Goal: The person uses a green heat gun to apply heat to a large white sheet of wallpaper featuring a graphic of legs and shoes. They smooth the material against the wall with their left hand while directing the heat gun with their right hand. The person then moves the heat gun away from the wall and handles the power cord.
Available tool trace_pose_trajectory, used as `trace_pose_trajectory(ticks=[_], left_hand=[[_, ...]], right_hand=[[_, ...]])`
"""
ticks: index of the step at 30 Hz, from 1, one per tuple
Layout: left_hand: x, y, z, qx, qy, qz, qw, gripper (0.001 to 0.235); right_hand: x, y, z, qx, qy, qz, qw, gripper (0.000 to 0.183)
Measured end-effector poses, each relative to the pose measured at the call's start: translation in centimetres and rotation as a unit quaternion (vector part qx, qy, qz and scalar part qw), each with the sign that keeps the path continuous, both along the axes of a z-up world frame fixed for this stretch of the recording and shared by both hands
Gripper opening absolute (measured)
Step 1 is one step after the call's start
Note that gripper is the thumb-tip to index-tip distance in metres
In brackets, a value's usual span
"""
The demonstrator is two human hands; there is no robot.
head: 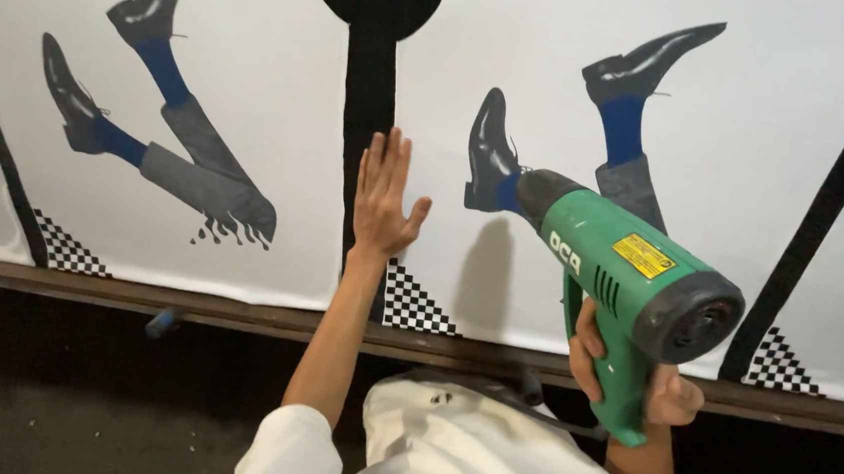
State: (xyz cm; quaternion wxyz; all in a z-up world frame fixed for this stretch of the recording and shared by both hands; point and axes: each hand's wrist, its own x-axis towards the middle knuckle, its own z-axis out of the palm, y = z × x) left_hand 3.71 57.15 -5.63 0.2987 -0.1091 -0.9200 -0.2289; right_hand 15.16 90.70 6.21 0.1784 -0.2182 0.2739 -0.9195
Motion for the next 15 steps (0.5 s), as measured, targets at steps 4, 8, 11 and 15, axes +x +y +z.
trace_pose_trajectory(ticks=[4,8,11,15], left_hand=[[0.3,-0.2,-0.9,0.033,0.025,-0.004,0.999,0.074],[0.1,0.0,-0.6,0.025,0.041,0.009,0.999,0.072],[0.3,0.3,-0.2,0.0,0.024,0.018,1.0,0.07],[0.4,0.3,0.3,-0.035,-0.028,0.022,0.999,0.071]], right_hand=[[1.2,-0.7,0.8,0.025,-0.023,-0.002,0.999,0.082],[2.6,-0.2,0.0,0.037,0.001,0.013,0.999,0.071],[3.4,0.1,-0.1,0.041,-0.027,0.029,0.998,0.073],[2.9,-0.5,0.5,0.026,-0.019,0.033,0.999,0.067]])
